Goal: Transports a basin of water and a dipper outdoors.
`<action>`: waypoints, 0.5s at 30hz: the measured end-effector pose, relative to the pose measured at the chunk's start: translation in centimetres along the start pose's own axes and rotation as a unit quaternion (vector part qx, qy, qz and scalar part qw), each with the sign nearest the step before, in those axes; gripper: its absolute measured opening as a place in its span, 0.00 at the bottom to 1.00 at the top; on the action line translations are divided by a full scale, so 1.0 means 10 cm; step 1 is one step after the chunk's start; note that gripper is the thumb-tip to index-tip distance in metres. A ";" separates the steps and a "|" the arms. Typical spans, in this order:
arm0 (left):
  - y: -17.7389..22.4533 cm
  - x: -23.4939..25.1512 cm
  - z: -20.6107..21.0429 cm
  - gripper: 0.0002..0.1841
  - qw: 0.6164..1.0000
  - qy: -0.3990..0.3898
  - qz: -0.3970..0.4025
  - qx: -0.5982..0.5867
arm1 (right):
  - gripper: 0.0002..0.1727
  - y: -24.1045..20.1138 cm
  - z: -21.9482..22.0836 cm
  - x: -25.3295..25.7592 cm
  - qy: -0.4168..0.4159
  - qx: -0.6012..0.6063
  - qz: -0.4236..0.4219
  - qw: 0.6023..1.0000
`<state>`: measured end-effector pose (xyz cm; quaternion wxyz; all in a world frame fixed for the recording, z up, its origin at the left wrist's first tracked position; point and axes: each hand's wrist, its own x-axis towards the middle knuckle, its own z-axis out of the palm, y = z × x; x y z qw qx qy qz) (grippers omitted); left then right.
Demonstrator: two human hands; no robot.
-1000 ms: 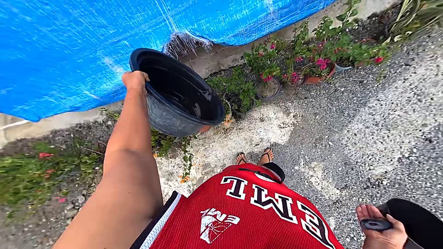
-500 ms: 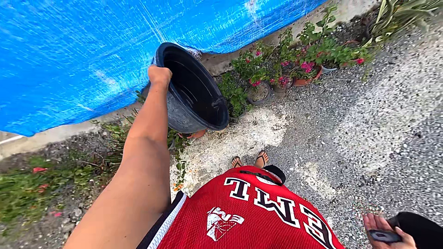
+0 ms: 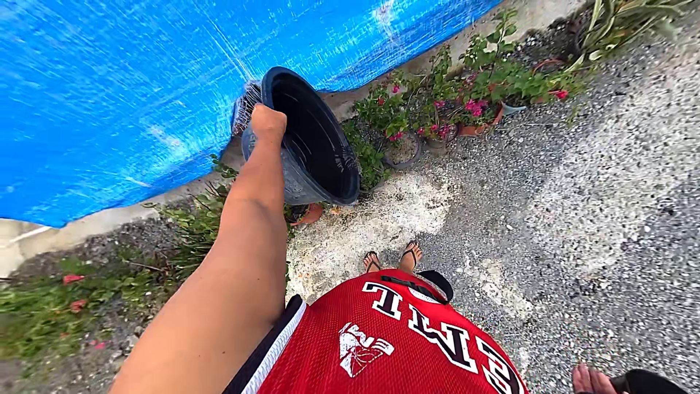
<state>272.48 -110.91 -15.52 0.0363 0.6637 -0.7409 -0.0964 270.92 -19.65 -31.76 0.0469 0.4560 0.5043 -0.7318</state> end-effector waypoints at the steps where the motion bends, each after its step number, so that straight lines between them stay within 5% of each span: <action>1: 0.05 -0.01 0.01 0.32 1.000 0.000 -0.001 0.003 | 0.23 -0.01 -0.01 0.03 0.004 -0.001 0.002 1.000; 15: 0.36 -0.14 0.34 0.35 0.998 0.005 0.028 0.053 | 0.23 -0.21 0.23 0.23 -0.001 -0.009 -0.001 1.000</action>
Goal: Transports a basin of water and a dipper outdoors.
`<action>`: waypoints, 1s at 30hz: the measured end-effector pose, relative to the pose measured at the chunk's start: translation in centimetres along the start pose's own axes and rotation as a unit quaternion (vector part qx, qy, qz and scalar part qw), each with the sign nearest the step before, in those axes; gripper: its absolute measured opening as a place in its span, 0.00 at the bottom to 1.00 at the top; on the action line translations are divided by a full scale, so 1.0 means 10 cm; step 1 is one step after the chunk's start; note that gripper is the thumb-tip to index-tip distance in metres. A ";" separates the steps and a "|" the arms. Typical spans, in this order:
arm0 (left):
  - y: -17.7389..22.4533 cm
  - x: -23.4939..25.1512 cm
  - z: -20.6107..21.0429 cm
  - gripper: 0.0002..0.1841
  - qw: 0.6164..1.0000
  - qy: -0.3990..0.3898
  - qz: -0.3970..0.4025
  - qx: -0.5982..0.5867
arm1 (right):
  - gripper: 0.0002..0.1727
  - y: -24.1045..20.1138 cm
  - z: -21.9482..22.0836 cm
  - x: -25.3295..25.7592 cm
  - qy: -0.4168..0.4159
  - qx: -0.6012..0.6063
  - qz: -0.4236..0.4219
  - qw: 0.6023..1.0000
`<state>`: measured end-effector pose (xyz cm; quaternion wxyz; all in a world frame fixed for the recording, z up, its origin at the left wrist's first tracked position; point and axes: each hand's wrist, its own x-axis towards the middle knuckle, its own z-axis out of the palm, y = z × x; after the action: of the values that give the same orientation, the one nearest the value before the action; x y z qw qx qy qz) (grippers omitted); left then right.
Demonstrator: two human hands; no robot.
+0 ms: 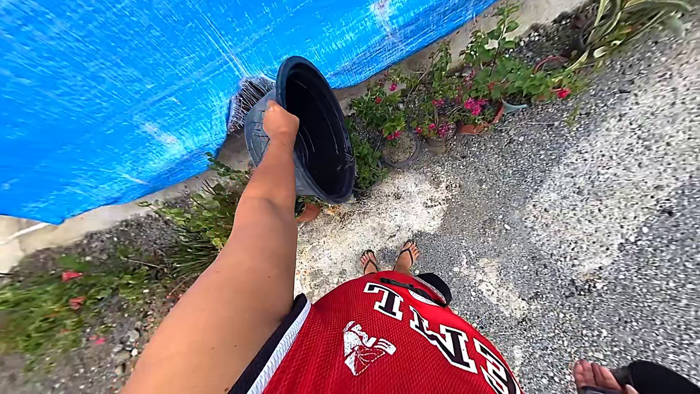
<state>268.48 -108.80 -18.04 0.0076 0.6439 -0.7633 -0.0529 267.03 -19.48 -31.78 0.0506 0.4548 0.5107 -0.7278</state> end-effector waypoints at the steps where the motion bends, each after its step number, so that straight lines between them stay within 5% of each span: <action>1: 0.02 -0.01 0.02 0.35 1.000 0.000 0.000 0.003 | 0.23 -0.03 0.02 -0.01 0.000 -0.001 -0.002 1.000; 20: 0.36 -0.10 -0.15 0.37 0.994 0.005 0.088 0.068 | 0.23 -0.12 0.22 0.10 0.004 -0.001 0.005 1.000; 30: 0.60 -0.34 -0.50 0.36 0.989 0.017 0.121 0.085 | 0.23 -0.44 -0.04 0.43 0.010 0.025 -0.034 0.999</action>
<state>263.60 -104.82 -12.31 -0.0276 0.5462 -0.8369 0.0244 262.35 -15.38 -31.81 0.0092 0.4453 0.5078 -0.7374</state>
